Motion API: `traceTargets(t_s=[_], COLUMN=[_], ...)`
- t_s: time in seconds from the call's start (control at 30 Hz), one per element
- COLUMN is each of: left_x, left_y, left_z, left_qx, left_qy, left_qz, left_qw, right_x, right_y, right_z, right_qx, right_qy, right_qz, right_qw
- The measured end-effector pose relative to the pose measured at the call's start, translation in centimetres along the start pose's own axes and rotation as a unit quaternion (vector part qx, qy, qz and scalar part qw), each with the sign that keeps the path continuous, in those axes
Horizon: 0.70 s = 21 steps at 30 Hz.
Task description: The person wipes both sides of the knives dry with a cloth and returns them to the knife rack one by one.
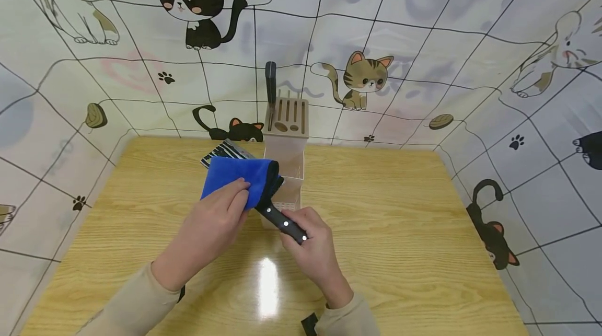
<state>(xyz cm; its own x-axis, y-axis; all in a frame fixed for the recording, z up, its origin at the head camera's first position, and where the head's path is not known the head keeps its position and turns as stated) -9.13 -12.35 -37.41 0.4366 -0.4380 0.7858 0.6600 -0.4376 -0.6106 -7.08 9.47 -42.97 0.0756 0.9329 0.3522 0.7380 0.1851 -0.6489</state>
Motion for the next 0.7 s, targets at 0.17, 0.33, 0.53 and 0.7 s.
traceTargets(t_s=[0.17, 0.33, 0.53, 0.7], left_x=[-0.47, -0.68, -0.79, -0.89], left_y=[-0.01, 0.02, 0.07, 0.02], left_z=[0.18, 0.25, 0.36, 0.33], left_qx=[-0.011, -0.014, -0.013, 0.003], left_qy=[-0.003, 0.001, 0.000, 0.030], left_qz=[0.009, 0.006, 0.008, -0.008], left_qw=[0.9999, 0.9999, 0.9999, 0.9995], right_x=[-0.08, -0.24, -0.25, -0.05], right_y=[-0.06, 0.03, 0.03, 0.02], right_z=[0.17, 0.33, 0.24, 0.09], right_qx=[-0.002, 0.001, 0.027, 0.044], right_qy=[-0.016, -0.012, 0.010, 0.018], right_qz=[-0.009, -0.006, 0.003, 0.002], right_qw=[0.9998, 0.9999, 0.9996, 0.9989])
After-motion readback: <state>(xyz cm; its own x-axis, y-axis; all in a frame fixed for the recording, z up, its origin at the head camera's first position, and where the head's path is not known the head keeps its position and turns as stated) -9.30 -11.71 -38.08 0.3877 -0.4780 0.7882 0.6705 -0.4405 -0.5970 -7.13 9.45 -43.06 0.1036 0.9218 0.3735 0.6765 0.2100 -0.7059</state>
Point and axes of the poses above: each hand's wrist, its own y-axis away from the middle knuckle, its own x-axis out of the back of the hand, z = x × y, the point moved 1 cm from there along -y, towards the middle knuckle, and after that the axes turned 10 degrees about x, right-handed, at the moved point
